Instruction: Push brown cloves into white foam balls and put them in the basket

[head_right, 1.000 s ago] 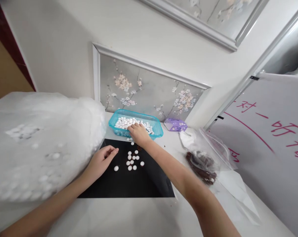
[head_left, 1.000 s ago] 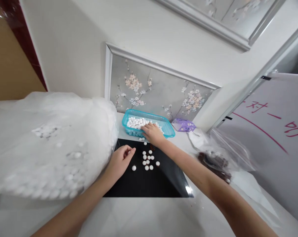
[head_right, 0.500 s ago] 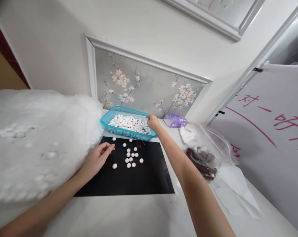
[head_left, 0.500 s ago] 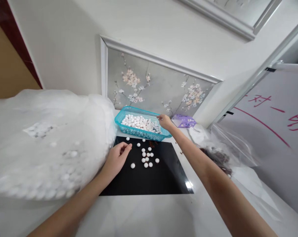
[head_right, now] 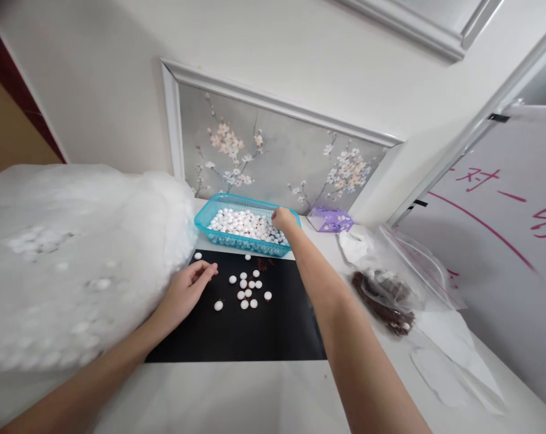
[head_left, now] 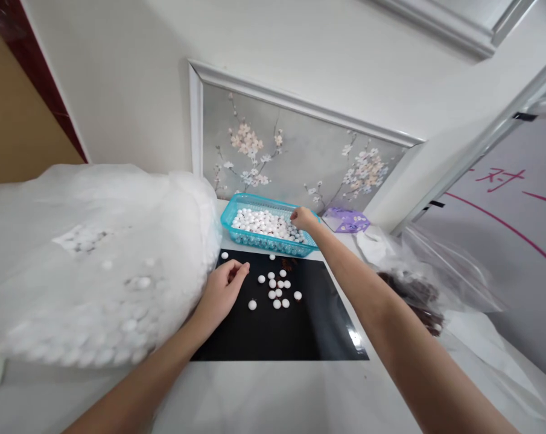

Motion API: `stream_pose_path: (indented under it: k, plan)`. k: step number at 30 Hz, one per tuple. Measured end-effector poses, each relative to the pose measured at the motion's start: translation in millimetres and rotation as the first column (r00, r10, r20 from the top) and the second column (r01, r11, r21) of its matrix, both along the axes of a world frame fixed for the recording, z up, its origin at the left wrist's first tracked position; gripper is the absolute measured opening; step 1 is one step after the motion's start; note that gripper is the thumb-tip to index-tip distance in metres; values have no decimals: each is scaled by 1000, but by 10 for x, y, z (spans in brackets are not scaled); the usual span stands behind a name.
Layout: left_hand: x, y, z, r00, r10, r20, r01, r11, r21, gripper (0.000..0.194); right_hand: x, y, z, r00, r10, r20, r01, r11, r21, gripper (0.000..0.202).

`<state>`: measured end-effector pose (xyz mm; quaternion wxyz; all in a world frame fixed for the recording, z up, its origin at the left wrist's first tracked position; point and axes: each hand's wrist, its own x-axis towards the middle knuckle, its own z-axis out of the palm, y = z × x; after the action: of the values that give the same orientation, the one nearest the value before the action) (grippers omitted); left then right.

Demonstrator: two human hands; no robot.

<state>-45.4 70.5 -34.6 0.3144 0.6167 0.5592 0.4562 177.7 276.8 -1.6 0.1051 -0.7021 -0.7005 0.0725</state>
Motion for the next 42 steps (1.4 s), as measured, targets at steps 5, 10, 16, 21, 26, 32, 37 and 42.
stream_pose_path:
  k: [5,10,16,21,26,32,37,42]
  plan:
    - [-4,11,-27,1000,-6,-5,6,1000,0,35,44,-59,54,996,46,-79,-37,994,104,22]
    - [-3,6,-51,998,-27,-51,27,1000,10,36,31,-427,190,980,100,-175,-55,968,245,32]
    - [71,-131,14,896,-191,-401,201,979,-17,24,-40,-1610,162,927,331,-174,-202,835,512,24]
    - [135,-221,25,658,-193,-728,334,941,52,21,-35,-2293,-164,947,318,-53,-287,907,307,35]
    - [100,-189,14,755,-199,-624,274,962,24,25,-137,-2348,-323,921,388,-20,-384,917,104,69]
    - [10,-74,37,993,-43,-110,48,998,42,36,-443,-2225,-307,941,338,2,-338,940,53,67]
    - [2,-49,57,1000,-15,25,14,999,30,35,-608,-2158,-315,934,354,42,-357,931,82,53]
    - [5,-71,35,999,-12,-40,12,1000,8,34,-625,-2134,-339,905,421,67,-426,899,102,38]
